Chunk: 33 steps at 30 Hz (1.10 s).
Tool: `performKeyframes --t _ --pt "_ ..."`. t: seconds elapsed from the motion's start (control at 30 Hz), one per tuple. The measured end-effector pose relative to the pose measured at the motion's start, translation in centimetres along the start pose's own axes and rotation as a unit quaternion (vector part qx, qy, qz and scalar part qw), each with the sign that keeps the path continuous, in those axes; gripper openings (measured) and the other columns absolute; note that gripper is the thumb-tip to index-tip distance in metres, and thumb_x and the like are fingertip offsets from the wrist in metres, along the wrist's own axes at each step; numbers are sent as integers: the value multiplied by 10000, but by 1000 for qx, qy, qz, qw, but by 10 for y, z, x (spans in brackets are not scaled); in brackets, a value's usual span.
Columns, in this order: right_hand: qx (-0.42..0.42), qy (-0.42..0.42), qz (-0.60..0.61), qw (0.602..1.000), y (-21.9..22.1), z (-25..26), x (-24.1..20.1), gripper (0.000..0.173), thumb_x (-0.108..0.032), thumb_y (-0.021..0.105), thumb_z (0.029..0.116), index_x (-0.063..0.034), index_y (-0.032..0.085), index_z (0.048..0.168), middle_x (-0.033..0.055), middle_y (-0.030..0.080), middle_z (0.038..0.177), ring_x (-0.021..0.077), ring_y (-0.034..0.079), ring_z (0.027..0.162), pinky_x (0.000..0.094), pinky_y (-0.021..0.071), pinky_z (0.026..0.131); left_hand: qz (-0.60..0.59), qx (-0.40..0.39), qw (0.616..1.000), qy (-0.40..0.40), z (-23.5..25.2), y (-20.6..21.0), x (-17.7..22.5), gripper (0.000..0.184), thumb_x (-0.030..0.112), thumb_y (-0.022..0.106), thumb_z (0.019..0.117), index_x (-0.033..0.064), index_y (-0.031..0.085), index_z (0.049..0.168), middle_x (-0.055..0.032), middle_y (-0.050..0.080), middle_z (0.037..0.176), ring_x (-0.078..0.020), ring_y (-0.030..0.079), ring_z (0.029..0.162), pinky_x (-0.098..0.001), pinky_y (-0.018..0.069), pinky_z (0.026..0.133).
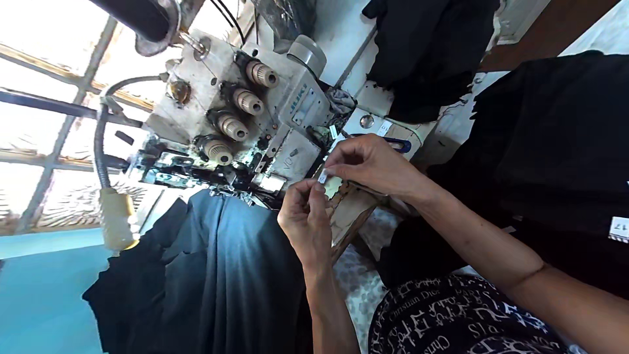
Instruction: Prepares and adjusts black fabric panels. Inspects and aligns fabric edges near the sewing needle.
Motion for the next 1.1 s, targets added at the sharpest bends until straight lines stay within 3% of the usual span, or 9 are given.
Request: performKeyframes --t 0.07,0.17,0.33,0.5,0.6,0.7,0.83,0.97,1.1 --pt "21 -2 -2 1000 0 -4 0 74 -110 683 953 -56 735 949 -21 686 802 4 615 709 205 514 677 17 -2 1000 18 -4 -3 3 92 22 567 987 21 652 1023 47 660 830 -13 655 689 -200 588 641" --pt "34 -24 -33 999 5 -13 -5 92 -136 668 963 -72 733 951 -26 688 806 4 623 713 204 519 678 49 -12 996 72 -10 -11 18 201 31 605 976 -42 639 1161 -20 682 996 -23 677 829 -193 591 729" --pt "0 -53 -32 998 33 -29 -23 63 -123 683 945 -91 733 925 -29 699 800 33 648 728 226 537 664 107 -4 989 107 -24 -30 33 45 14 653 952 -8 674 984 14 659 893 24 643 803 -137 557 731" --pt "-14 -64 8 998 60 -27 -21 114 -159 671 960 -83 681 876 -18 654 779 43 610 696 222 507 622 178 -26 975 130 -34 -67 43 94 75 591 1002 -1 638 971 13 631 889 16 623 800 -162 549 741" --pt "-13 -63 -37 997 75 -17 -10 144 -153 608 1008 -28 647 1068 90 675 1055 168 664 966 363 566 841 242 -24 958 150 -24 -94 48 147 88 547 1029 -39 614 1001 -24 612 915 16 602 812 -163 529 762" --pt "-76 -11 -50 996 103 -16 9 306 -151 674 989 -4 576 1239 146 683 1111 236 693 972 433 578 852 212 -26 970 120 -5 -106 35 106 63 562 1001 -25 619 1021 15 618 905 44 605 778 -143 536 726" --pt "-102 67 -52 991 115 -31 18 328 -63 701 952 16 579 1246 143 670 936 216 658 785 385 552 732 167 -46 978 115 9 -106 25 54 37 600 976 7 644 987 47 641 867 48 598 735 -125 517 680" --pt "-85 99 -2 991 108 -47 24 181 -144 699 968 2 658 1065 48 633 789 62 556 675 239 467 659 214 -67 967 121 16 -103 31 91 56 606 983 -20 656 985 13 631 884 74 567 732 -82 476 663" --pt "-70 117 24 990 104 -58 29 151 -118 654 993 12 677 1066 57 691 883 12 609 754 187 500 728 250 -108 952 139 23 -99 35 137 101 594 998 -19 652 969 -10 592 883 61 532 734 -74 434 656"
Point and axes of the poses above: each hand's wrist, its own z-axis towards the middle knuckle, its own y-axis out of the palm, x = y × z, the point moved 9 cm from there along z, towards the middle knuckle
